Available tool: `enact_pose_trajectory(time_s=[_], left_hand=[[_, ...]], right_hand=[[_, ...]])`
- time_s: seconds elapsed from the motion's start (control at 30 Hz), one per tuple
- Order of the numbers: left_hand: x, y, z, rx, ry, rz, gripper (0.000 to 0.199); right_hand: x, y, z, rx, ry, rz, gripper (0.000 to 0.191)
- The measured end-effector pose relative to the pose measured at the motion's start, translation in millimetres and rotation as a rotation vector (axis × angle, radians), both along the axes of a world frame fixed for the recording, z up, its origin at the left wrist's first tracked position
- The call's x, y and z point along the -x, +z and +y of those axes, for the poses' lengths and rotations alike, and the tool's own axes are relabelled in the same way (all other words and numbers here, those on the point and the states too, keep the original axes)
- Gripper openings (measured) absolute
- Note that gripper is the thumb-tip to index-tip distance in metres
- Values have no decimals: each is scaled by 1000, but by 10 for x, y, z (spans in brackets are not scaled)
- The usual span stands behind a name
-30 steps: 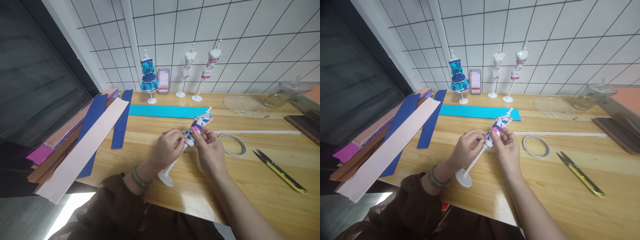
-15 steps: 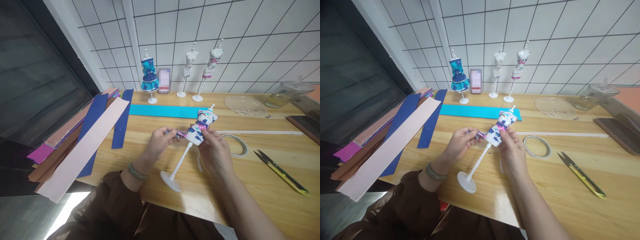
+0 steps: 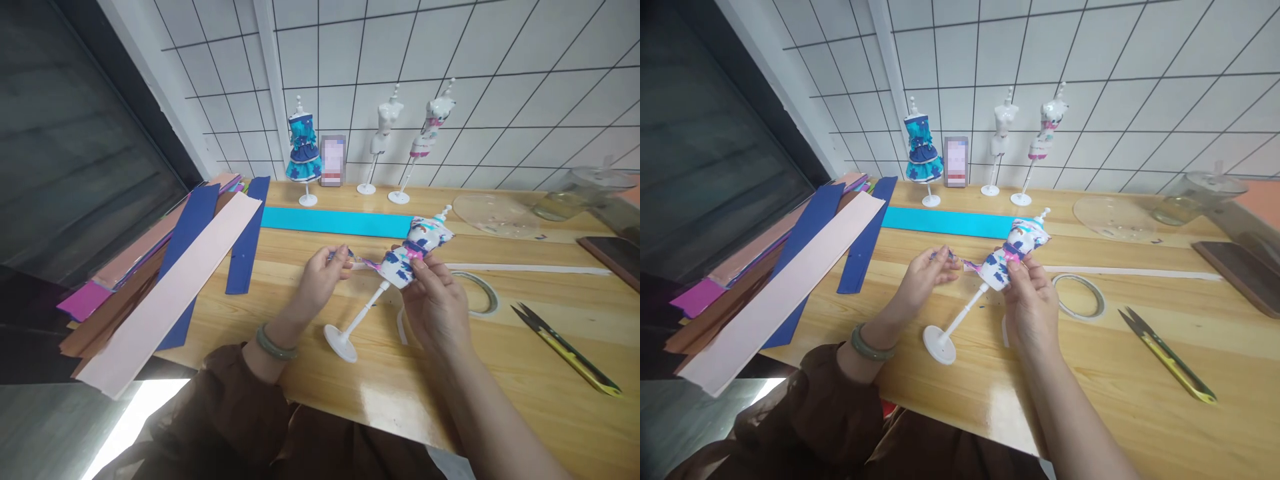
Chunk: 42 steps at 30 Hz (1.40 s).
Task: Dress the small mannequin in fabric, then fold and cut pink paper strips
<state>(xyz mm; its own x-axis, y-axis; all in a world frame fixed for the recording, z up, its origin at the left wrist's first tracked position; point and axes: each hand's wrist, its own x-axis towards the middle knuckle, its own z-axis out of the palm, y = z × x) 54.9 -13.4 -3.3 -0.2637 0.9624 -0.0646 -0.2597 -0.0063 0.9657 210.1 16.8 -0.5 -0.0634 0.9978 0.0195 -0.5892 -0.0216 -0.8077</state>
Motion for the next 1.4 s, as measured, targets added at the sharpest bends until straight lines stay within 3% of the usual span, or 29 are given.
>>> enact_pose_trajectory(time_s=[0.07,0.23,0.4,0.57,0.73,1.0,1.07,1.2,1.27,1.4], left_hand=[[-6,4,4,-18,-6,78,36],[-99,2,-31,-93,-216,143,28],[-141,-59,-26,-163,-165,107,22],[-137,-42,-28,-105,-110,-94,23],[-138,-11,-57,-40,-193,-363,22],[-127,-9,-70,47,-341,-558,4],[-91,-49,-43,107,-320,-586,5],[-12,-116,-6,166,-204,-530,7],[-6,-118,-11,132,-206,-440,7],[-51,-66,-44,100,-260,-287,24]], right_hand=[[3,5,-6,0,-4,-13,20],[23,-18,-18,-6,52,-39,24],[34,-16,-45,-38,72,-42,26],[14,-4,-51,-82,145,-21,23],[-15,-6,-16,-64,216,-5,26],[-56,14,-18,-15,292,13,26],[-92,29,-28,12,306,15,24],[-166,57,-20,38,295,23,20],[-180,62,-1,33,287,35,18],[-181,45,48,36,316,63,19]])
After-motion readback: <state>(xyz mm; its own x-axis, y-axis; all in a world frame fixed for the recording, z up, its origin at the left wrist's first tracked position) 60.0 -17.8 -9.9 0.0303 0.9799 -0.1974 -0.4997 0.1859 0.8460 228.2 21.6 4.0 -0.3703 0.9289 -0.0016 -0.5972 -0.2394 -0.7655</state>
